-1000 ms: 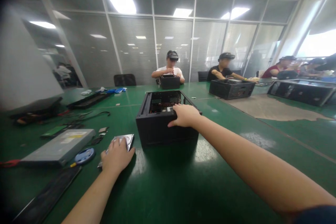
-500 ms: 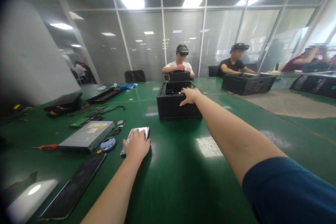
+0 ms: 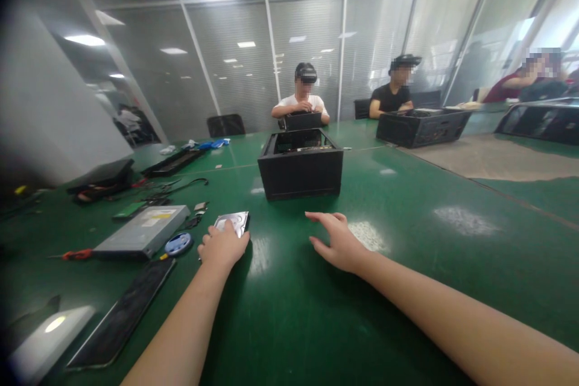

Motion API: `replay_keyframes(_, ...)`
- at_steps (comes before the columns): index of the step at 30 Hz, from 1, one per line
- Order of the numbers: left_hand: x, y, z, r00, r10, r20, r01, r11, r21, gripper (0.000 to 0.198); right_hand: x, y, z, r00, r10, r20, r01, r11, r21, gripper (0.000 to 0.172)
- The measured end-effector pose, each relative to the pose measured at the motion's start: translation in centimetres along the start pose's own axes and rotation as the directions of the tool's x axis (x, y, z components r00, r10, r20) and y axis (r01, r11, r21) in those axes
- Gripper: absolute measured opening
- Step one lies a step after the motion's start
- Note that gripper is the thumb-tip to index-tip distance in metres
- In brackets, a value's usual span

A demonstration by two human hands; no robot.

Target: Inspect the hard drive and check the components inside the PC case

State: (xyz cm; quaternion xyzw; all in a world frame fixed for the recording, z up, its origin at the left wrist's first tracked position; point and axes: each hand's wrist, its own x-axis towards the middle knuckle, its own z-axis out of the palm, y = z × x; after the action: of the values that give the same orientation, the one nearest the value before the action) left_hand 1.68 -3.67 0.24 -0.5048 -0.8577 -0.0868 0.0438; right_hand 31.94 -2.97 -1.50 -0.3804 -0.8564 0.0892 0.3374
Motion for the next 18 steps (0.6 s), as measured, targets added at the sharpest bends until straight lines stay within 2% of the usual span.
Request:
replay_keyframes(3, 0.2, -0.2, -0.5, 0.999, 0.022, 0.035, -0.023, 0.999, 0.025, 0.075, 1.0, 0.9, 0.0, 0.999, 0.014, -0.032, -0.013, 1.000, 0.025, 0.046)
replay_keyframes(6, 0.2, -0.2, -0.9, 0.996, 0.064, 0.066, -0.066, 0.997, 0.028, 0.077, 2.2, 1.8, 0.4, 0.999, 0.049, 0.005, -0.050, 0.997, 0.061, 0.044)
replay_keyframes(8, -0.1, 0.1, -1.0, 0.984, 0.159, 0.086, -0.160, 0.987, 0.005, 0.076, 2.4, 2.1, 0.5, 0.997, 0.060, 0.042, -0.063, 0.995, 0.074, 0.046)
replay_keyframes(10, -0.6, 0.7, -1.0, 0.934, 0.342, 0.104, -0.337, 0.940, -0.058, 0.076, 2.3, 2.2, 0.4, 0.995, 0.039, 0.094, -0.046, 0.996, 0.078, 0.057)
replay_keyframes(11, -1.0, 1.1, -1.1, 0.882, 0.456, 0.118, -0.446, 0.889, -0.105, 0.076, 2.2, 2.1, 0.3, 0.991, 0.019, 0.129, -0.030, 0.996, 0.081, 0.067)
replay_keyframes(12, -1.4, 1.5, -1.1, 0.808, 0.574, 0.135, -0.554, 0.817, -0.158, 0.075, 2.1, 2.1, 0.1, 0.985, -0.006, 0.171, -0.009, 0.996, 0.086, 0.078)
replay_keyframes(14, -2.4, 2.5, -1.5, 0.612, 0.771, 0.178, -0.724, 0.636, -0.267, 0.076, 2.0, 2.0, -0.2, 0.964, -0.063, 0.259, 0.039, 0.994, 0.098, 0.101)
replay_keyframes(15, -2.9, 3.0, -1.6, 0.506, 0.841, 0.194, -0.782, 0.542, -0.309, 0.078, 2.0, 2.0, -0.3, 0.948, -0.095, 0.304, 0.066, 0.992, 0.106, 0.109)
replay_keyframes(16, -3.4, 3.3, -1.8, 0.420, 0.883, 0.209, -0.816, 0.468, -0.338, 0.081, 2.0, 2.1, -0.3, 0.930, -0.129, 0.344, 0.094, 0.989, 0.117, 0.113)
replay_keyframes(17, -3.8, 3.6, -1.9, 0.382, 0.901, 0.204, -0.832, 0.431, -0.348, 0.085, 2.0, 2.2, -0.4, 0.912, -0.161, 0.376, 0.119, 0.984, 0.130, 0.116)
replay_keyframes(18, -4.1, 3.8, -2.0, 0.385, 0.903, 0.193, -0.836, 0.429, -0.341, 0.091, 2.0, 2.3, -0.3, 0.897, -0.188, 0.399, 0.140, 0.979, 0.146, 0.117)
